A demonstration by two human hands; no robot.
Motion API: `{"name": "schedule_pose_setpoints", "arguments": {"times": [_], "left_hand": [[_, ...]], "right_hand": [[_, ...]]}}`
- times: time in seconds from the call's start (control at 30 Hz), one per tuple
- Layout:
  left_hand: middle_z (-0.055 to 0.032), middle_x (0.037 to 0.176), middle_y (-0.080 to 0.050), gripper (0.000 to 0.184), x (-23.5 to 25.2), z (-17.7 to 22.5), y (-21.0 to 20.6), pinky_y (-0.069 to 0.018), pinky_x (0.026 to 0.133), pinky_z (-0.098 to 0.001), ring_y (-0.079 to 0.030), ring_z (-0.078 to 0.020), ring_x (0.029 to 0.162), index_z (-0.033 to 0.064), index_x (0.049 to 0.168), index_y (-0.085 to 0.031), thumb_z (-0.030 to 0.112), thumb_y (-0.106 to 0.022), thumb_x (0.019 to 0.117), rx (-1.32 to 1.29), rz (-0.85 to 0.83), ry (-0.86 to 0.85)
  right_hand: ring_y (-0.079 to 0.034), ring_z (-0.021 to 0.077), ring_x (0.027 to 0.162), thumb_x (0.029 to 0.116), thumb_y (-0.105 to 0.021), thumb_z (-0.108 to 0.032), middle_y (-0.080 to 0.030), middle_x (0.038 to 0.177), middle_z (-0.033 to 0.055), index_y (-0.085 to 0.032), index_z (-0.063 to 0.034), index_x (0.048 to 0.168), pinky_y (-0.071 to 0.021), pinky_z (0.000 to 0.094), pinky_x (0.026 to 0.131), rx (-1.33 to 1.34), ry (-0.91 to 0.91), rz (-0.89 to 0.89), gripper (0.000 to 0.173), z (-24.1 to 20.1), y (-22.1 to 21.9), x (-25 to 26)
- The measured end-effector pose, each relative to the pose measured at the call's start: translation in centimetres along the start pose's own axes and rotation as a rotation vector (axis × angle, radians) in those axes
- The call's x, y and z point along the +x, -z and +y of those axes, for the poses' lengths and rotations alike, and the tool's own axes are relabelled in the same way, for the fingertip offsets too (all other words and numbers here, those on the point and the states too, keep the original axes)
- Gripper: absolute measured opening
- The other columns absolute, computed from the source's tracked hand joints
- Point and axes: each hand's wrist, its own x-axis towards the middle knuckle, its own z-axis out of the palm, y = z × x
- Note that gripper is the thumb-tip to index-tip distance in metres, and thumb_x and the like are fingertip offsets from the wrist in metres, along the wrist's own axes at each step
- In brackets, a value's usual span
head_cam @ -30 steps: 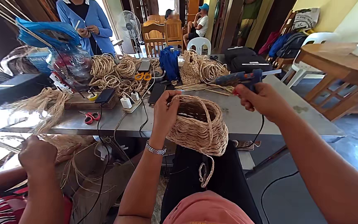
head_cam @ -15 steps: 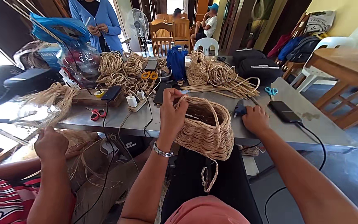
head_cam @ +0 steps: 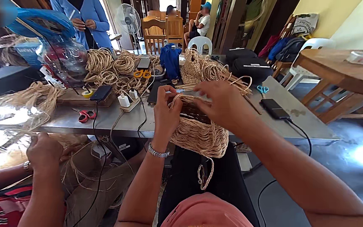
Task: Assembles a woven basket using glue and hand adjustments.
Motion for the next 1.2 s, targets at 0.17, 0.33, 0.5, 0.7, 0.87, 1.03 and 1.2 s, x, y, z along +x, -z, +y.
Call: {"name": "schedule_pose_setpoints", "arguments": {"times": [0.17, 0.33, 0.5, 0.7, 0.87, 1.03, 1.2], "left_hand": [[-0.0033, 0.108, -0.071, 0.025, 0.1, 0.0, 0.0, -0.0586, 0.076, -0.0313, -0.07, -0.0132, 0.09, 0.0152, 0.128, -0.049, 0.017, -0.057, 0.1046, -0.014, -0.001, -0.002], [-0.0026, 0.103, -0.069, 0.022, 0.0, 0.1, 0.1, -0.0569, 0.072, -0.0287, -0.068, -0.0115, 0.085, 0.0143, 0.126, -0.053, 0.015, -0.056, 0.1047, -0.013, -0.005, -0.028], [-0.0036, 0.115, -0.07, 0.024, 0.3, 0.4, 0.1, -0.0582, 0.083, -0.0333, -0.069, -0.0131, 0.098, 0.013, 0.128, -0.061, 0.015, -0.055, 0.1044, 0.015, -0.017, -0.005], [-0.0025, 0.109, -0.071, 0.019, 0.3, 0.4, 0.1, -0.0578, 0.075, -0.0313, -0.069, -0.0114, 0.089, 0.0141, 0.122, -0.066, 0.016, -0.056, 0.1052, 0.03, -0.017, 0.018], [-0.0015, 0.109, -0.071, 0.018, 0.2, 0.3, 0.1, -0.0576, 0.075, -0.029, -0.069, -0.0096, 0.088, 0.0137, 0.12, -0.065, 0.013, -0.055, 0.1052, 0.014, -0.005, 0.012], [-0.0017, 0.109, -0.071, 0.018, 0.2, 0.3, 0.1, -0.0573, 0.077, -0.0286, -0.069, -0.0094, 0.089, 0.0126, 0.12, -0.066, 0.014, -0.056, 0.1051, 0.026, 0.004, -0.015], [-0.0006, 0.11, -0.072, 0.018, 0.2, 0.2, 0.1, -0.0574, 0.078, -0.0279, -0.069, -0.0087, 0.091, 0.0134, 0.12, -0.066, 0.015, -0.056, 0.1053, 0.015, 0.0, -0.01]], "right_hand": [[-0.07, 0.0367, 0.102, 0.1025, -0.058, -0.012, -0.072, 0.104, 0.0175, -0.072, -0.0052, 0.115, -0.0582, 0.048, 0.086, -0.118, 0.058, 0.044, 0.02, -0.5, -1.5, -0.1], [-0.071, 0.0288, 0.082, 0.0974, -0.062, -0.01, -0.07, 0.089, 0.0152, -0.076, -0.0004, 0.103, -0.0594, 0.0436, 0.074, -0.017, 0.036, 0.022, 0.017, -1.4, -1.5, -0.2], [-0.068, 0.0222, 0.074, 0.0968, -0.061, -0.011, -0.071, 0.079, 0.0101, -0.076, -0.0023, 0.094, -0.0563, 0.0436, 0.07, 0.086, -0.113, -0.104, 0.017, -1.4, -1.0, 1.1], [-0.064, 0.0202, 0.069, 0.0946, -0.063, -0.01, -0.069, 0.077, 0.0092, -0.075, -0.003, 0.097, -0.0535, 0.0429, 0.067, 0.179, -0.218, -0.192, 0.014, -0.7, -0.4, 2.4], [-0.062, 0.0195, 0.065, 0.0948, -0.063, -0.007, -0.068, 0.077, 0.0076, -0.074, -0.0088, 0.114, -0.053, 0.0423, 0.065, 0.204, -0.179, -0.216, 0.023, -0.7, -0.2, 2.7], [-0.066, 0.0197, 0.075, 0.0974, -0.06, -0.009, -0.073, 0.086, 0.0085, -0.079, -0.0077, 0.108, -0.0545, 0.0421, 0.073, 0.16, -0.126, -0.201, 0.022, -0.8, -0.4, 2.3], [-0.071, 0.0266, 0.091, 0.0974, -0.058, -0.006, -0.074, 0.094, 0.0138, -0.078, -0.0026, 0.104, -0.0558, 0.0457, 0.084, 0.079, -0.073, -0.244, 0.022, -1.9, -0.5, 2.3]]}}
